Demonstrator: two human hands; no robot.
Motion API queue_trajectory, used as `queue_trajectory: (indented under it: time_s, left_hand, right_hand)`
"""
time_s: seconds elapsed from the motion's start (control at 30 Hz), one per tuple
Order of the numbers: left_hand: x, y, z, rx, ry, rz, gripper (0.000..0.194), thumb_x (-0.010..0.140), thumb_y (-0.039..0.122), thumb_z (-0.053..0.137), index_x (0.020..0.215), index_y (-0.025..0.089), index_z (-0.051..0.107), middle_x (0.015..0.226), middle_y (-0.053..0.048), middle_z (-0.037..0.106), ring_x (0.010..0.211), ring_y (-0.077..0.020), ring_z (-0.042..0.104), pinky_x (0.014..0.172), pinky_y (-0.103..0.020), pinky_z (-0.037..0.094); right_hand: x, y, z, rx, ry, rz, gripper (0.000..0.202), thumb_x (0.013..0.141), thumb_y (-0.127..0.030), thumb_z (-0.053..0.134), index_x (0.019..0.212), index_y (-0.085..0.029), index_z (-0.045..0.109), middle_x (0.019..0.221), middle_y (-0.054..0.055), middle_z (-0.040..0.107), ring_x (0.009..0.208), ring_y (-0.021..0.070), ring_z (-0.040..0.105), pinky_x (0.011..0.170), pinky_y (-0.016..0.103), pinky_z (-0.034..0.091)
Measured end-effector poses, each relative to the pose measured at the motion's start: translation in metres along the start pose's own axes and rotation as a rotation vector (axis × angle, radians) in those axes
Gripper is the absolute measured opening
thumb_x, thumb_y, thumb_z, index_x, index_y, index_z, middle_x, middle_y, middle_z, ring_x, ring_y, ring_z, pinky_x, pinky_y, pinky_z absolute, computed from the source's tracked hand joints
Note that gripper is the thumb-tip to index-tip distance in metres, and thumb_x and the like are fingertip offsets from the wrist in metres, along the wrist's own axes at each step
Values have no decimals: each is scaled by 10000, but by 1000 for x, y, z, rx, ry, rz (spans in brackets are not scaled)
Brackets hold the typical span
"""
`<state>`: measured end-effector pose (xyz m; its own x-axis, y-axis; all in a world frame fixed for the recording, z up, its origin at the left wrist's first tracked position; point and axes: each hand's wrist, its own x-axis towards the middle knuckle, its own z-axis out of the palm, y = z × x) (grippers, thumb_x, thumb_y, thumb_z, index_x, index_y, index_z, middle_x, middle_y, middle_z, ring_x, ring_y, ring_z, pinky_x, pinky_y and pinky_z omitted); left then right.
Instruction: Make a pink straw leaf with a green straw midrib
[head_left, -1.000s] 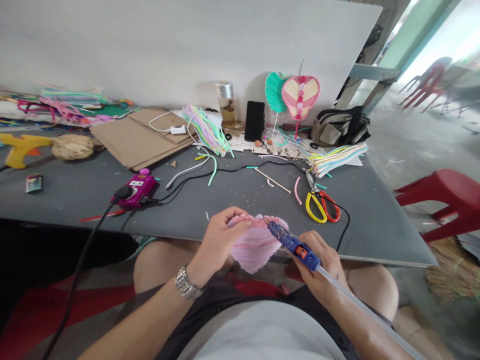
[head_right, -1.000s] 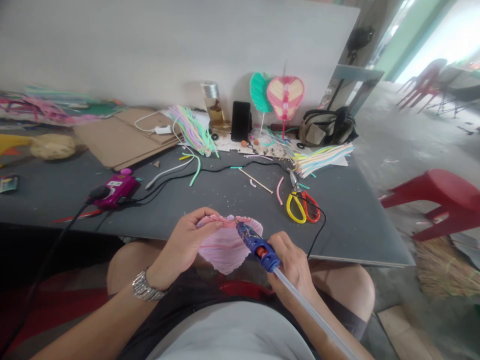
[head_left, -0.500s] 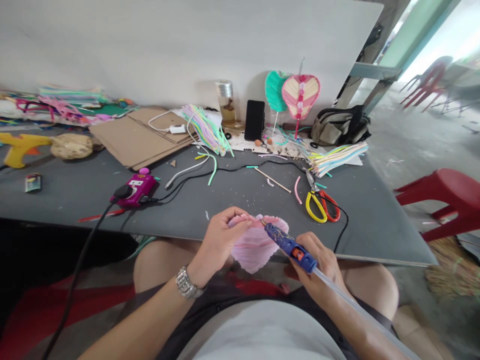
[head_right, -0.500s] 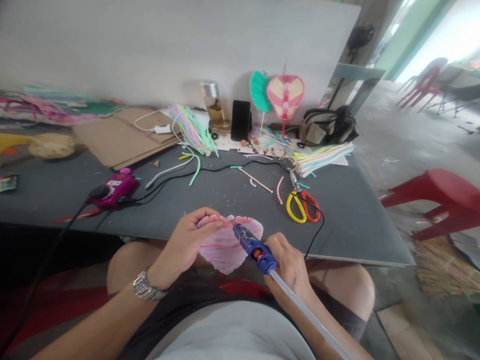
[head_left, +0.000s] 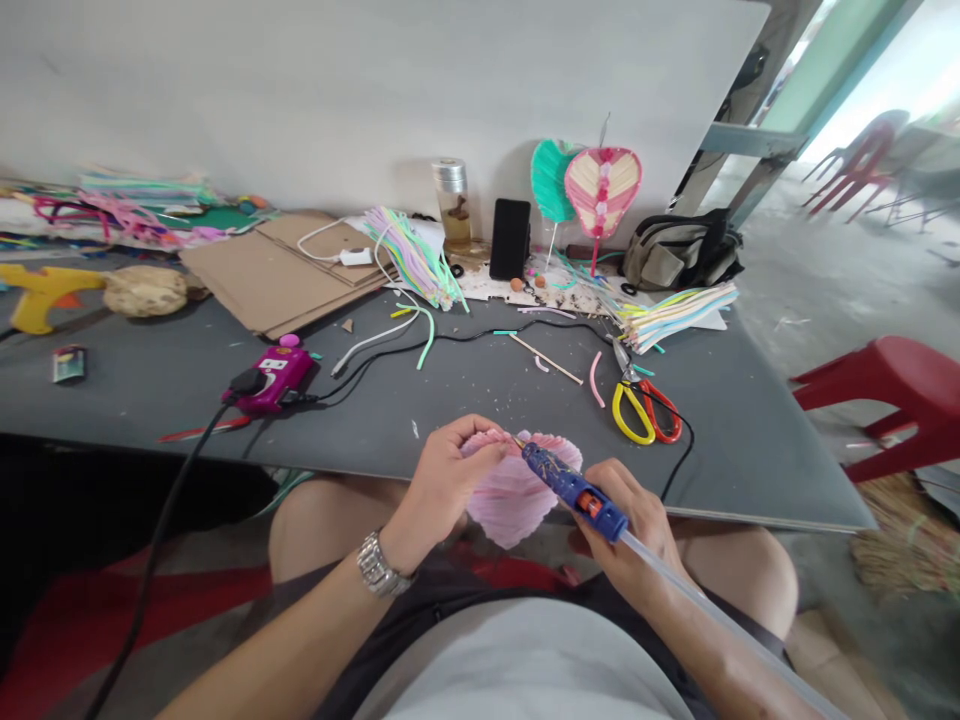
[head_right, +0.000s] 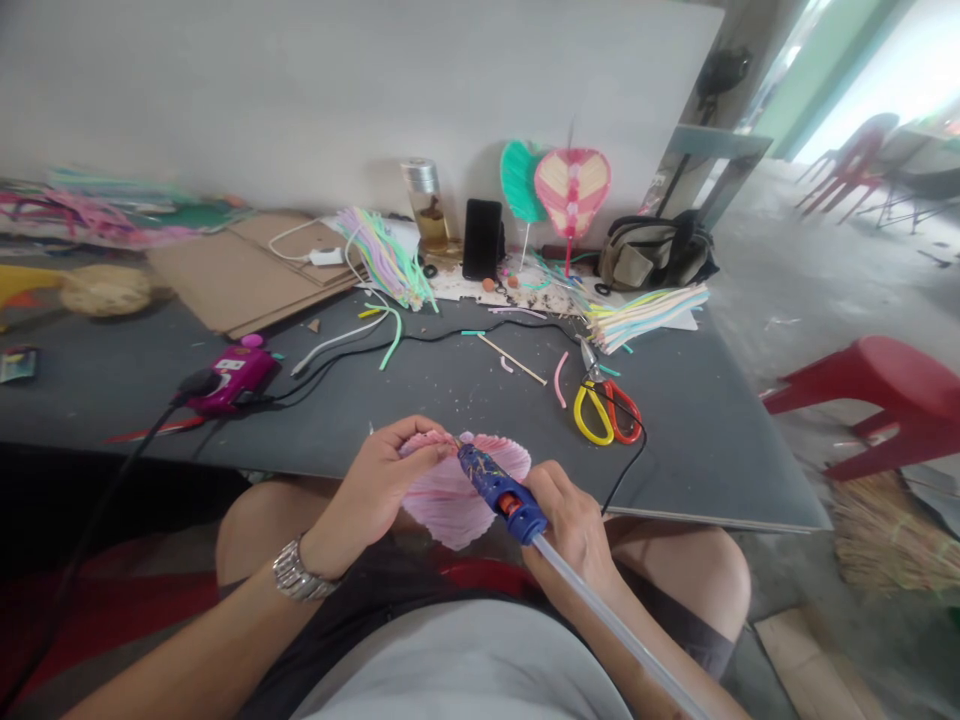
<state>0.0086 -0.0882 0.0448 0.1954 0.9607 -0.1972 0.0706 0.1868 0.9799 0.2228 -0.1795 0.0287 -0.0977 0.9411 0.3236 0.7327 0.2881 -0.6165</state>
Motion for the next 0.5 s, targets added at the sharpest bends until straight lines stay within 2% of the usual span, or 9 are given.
queue_trajectory:
  time_s: [0.33, 0.5]
  left_hand:
    - [-1, 4, -4, 55, 4, 3, 208, 736, 372, 766, 792, 176, 725, 799, -28, 738, 801, -192, 636, 728, -269, 439]
    - [0, 2, -6, 39, 34, 4, 217, 712, 372, 788, 773, 181, 706, 749, 1, 693, 730, -160, 591, 676, -254, 407]
  right_hand:
    - [-5, 7, -5, 8, -9, -2, 91, 919, -143, 522, 915, -234, 515, 844, -2, 584, 663, 138, 575, 610, 248, 413]
    - [-4, 9, -5, -5, 39, 5, 68, 932, -184, 551, 885, -233, 540, 833, 4, 605, 661, 144, 590, 602, 255, 433]
